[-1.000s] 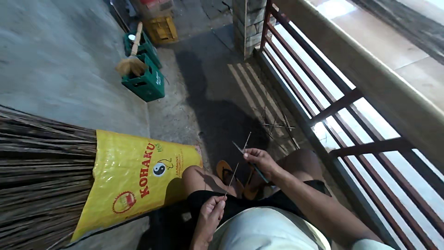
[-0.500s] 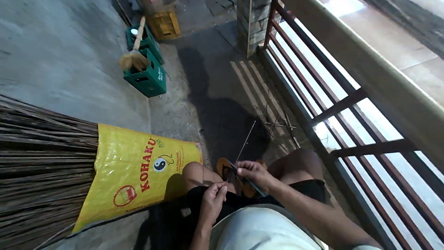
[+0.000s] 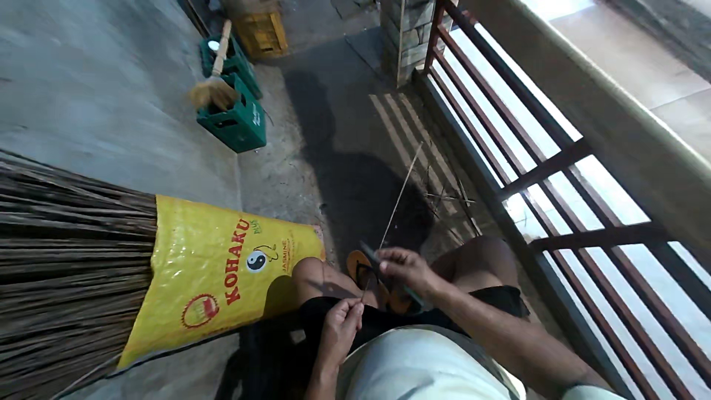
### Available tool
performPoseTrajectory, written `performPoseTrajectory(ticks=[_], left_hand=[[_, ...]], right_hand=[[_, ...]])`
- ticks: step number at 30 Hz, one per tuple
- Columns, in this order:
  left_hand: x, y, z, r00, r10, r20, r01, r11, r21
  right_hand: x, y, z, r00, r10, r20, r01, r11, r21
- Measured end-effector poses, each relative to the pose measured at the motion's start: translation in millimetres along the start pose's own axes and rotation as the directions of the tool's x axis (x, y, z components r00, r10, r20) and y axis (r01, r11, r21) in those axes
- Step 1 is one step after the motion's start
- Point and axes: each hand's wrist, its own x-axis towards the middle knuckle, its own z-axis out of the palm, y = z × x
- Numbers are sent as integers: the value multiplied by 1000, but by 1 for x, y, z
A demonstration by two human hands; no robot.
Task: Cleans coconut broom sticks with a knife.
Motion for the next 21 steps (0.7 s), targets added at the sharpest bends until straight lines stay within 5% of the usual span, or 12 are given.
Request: performPoseTrajectory(ticks=[4,11,17,21], left_hand=[[8,9,1,994,99,-53,-98,995,33],[7,10,6,988,141,-60,-140,990,21],[9,11,11,978,179,-111,-167,980,104],[6,15,9,977,177,-123,-156,975,160]], right_hand=[[-16,21,33,970,98,221,-98,995,-14],[3,-10,3,996,78,-50,-73,993,95],[-9,3,18,976,152,154,-157,988,15],[3,-11,7,995,98,-23,-97,993,73]])
